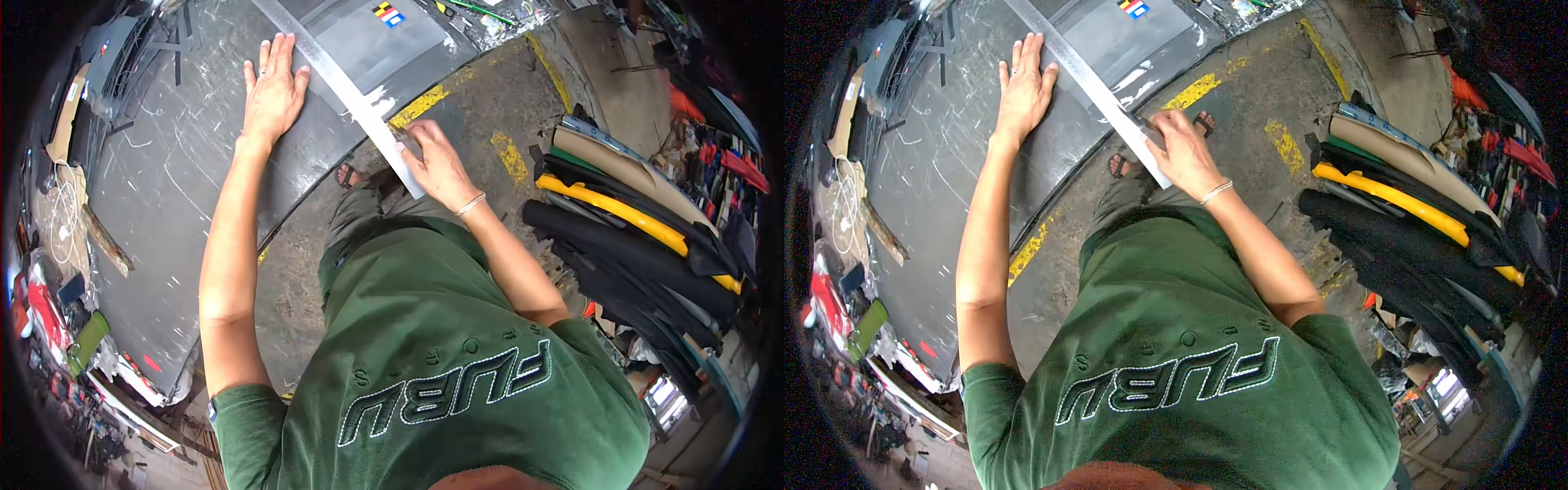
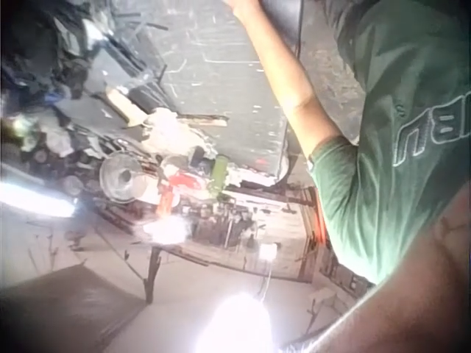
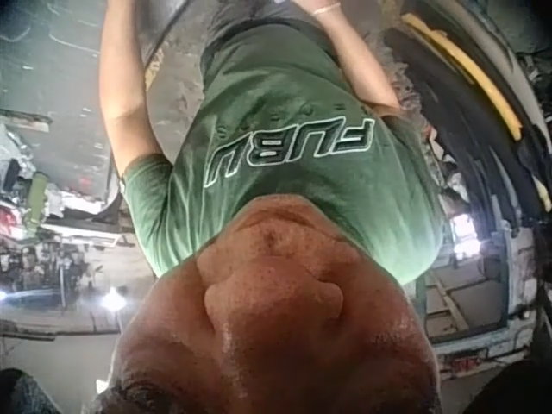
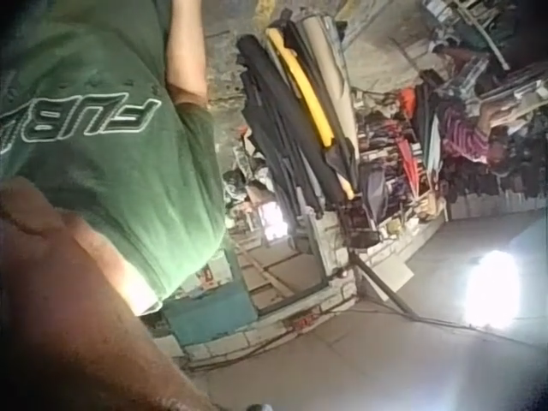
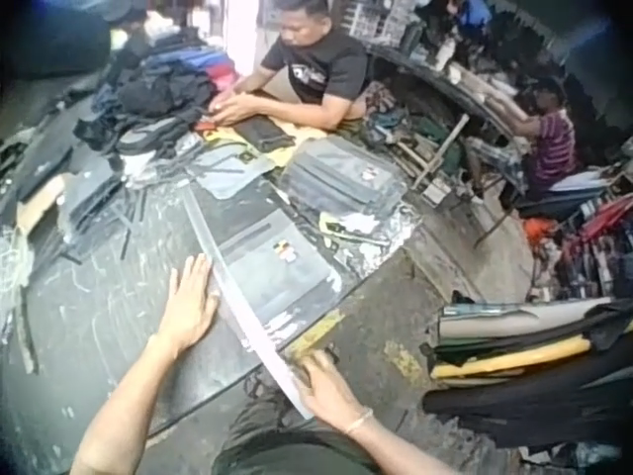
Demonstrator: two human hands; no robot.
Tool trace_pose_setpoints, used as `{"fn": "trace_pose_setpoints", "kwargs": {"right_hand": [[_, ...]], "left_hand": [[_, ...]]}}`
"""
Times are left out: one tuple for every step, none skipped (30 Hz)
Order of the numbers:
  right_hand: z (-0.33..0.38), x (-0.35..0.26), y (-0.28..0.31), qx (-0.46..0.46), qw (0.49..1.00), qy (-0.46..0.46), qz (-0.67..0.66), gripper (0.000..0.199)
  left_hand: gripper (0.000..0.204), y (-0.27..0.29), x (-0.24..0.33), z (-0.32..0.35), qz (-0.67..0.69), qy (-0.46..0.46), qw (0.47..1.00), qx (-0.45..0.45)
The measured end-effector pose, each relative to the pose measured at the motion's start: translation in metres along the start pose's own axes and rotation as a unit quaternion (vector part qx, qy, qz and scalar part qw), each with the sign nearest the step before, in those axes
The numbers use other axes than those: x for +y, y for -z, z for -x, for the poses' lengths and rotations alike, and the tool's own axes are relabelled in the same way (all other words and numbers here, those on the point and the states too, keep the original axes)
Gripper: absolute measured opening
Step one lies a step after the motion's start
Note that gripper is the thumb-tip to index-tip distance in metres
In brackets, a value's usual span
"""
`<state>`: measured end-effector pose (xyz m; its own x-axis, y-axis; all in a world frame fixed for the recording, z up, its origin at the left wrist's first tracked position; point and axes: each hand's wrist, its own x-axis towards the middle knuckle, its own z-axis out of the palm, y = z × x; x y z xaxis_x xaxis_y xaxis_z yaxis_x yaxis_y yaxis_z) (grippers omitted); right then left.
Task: Cutting patterns out of grey fabric sheets using a utility knife and a metal ruler on a workbench.
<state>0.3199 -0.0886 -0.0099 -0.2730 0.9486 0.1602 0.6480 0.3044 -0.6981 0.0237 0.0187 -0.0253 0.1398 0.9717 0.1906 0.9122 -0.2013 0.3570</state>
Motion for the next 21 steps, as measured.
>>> {"fn": "trace_pose_setpoints", "kwargs": {"right_hand": [[0.003, -0.002, -0.003, 0.003, 1.000, -0.002, -0.002, 0.030], [0.002, -0.015, 0.001, -0.058, 0.991, -0.115, -0.048, 0.029], [0.000, -0.022, 0.002, -0.119, 0.963, -0.223, -0.094, 0.030], [-0.001, -0.023, -0.001, -0.092, 0.970, -0.208, -0.089, 0.026], [-0.005, -0.022, 0.006, -0.089, 0.971, -0.210, -0.067, 0.025], [-0.012, -0.017, 0.016, -0.085, 0.973, -0.211, -0.046, 0.024], [-0.014, -0.007, 0.026, -0.053, 0.978, -0.197, -0.050, 0.022], [-0.020, -0.013, 0.047, -0.015, 0.972, -0.218, -0.091, 0.021], [-0.019, 0.011, 0.059, -0.005, 0.972, -0.231, -0.047, 0.023], [-0.021, 0.023, 0.068, 0.024, 0.973, -0.226, -0.049, 0.028], [-0.030, 0.016, 0.087, -0.004, 0.965, -0.248, -0.086, 0.034], [-0.031, 0.017, 0.099, 0.009, 0.975, -0.214, -0.053, 0.037], [-0.029, 0.025, 0.104, 0.002, 0.963, -0.255, -0.090, 0.038], [-0.030, 0.023, 0.104, 0.038, 0.959, -0.248, -0.129, 0.034], [-0.030, 0.024, 0.103, 0.034, 0.960, -0.243, -0.133, 0.034], [-0.029, 0.027, 0.101, 0.042, 0.960, -0.249, -0.119, 0.034], [-0.028, 0.028, 0.099, 0.049, 0.960, -0.257, -0.104, 0.035], [-0.028, 0.025, 0.098, 0.053, 0.963, -0.242, -0.109, 0.037], [-0.029, 0.022, 0.093, 0.049, 0.963, -0.240, -0.111, 0.037], [-0.027, 0.021, 0.089, 0.084, 0.964, -0.225, -0.116, 0.038], [-0.025, 0.021, 0.086, 0.118, 0.963, -0.210, -0.121, 0.040]], "left_hand": [[0.062, 0.000, 0.001, 0.000, -0.002, -0.003, 1.000, -0.002], [0.063, 0.001, 0.001, 0.000, 0.000, 0.000, 1.000, -0.004], [0.064, 0.003, 0.001, 0.002, 0.001, 0.005, 1.000, -0.006], [0.068, 0.005, 0.002, 0.004, -0.019, 0.013, 1.000, -0.004], [0.070, 0.010, 0.008, 0.008, -0.044, 0.012, 0.999, 0.006], [0.073, 0.015, 0.014, 0.013, -0.071, 0.011, 0.997, 0.017], [0.072, 0.017, 0.021, 0.021, -0.121, -0.015, 0.990, 0.074], [0.067, 0.029, 0.038, 0.026, -0.139, 0.025, 0.990, 0.001], [0.064, 0.043, 0.058, 0.029, -0.157, 0.058, 0.984, -0.069], [0.053, 0.050, 0.064, 0.037, -0.164, 0.044, 0.984, -0.053], [0.048, 0.056, 0.067, 0.044, -0.146, 0.046, 0.987, -0.049], [0.044, 0.061, 0.069, 0.046, -0.126, 0.044, 0.990, -0.045], [0.038, 0.063, 0.067, 0.043, -0.107, 0.039, 0.993, -0.040], [0.036, 0.062, 0.059, 0.039, -0.085, 0.010, 0.996, -0.025], [0.036, 0.059, 0.048, 0.032, -0.063, -0.020, 0.998, -0.010], [0.042, 0.056, 0.038, 0.028, -0.077, -0.039, 0.996, -0.008], [0.046, 0.052, 0.029, 0.022, -0.060, -0.047, 0.997, -0.009], [0.050, 0.049, 0.019, 0.018, -0.043, -0.053, 0.998, -0.010], [0.056, 0.046, 0.010, 0.017, -0.058, -0.061, 0.996, -0.018], [0.056, 0.043, 0.012, 0.019, -0.059, -0.061, 0.996, -0.018], [0.057, 0.038, 0.015, 0.021, -0.086, -0.047, 0.995, -0.018]]}}
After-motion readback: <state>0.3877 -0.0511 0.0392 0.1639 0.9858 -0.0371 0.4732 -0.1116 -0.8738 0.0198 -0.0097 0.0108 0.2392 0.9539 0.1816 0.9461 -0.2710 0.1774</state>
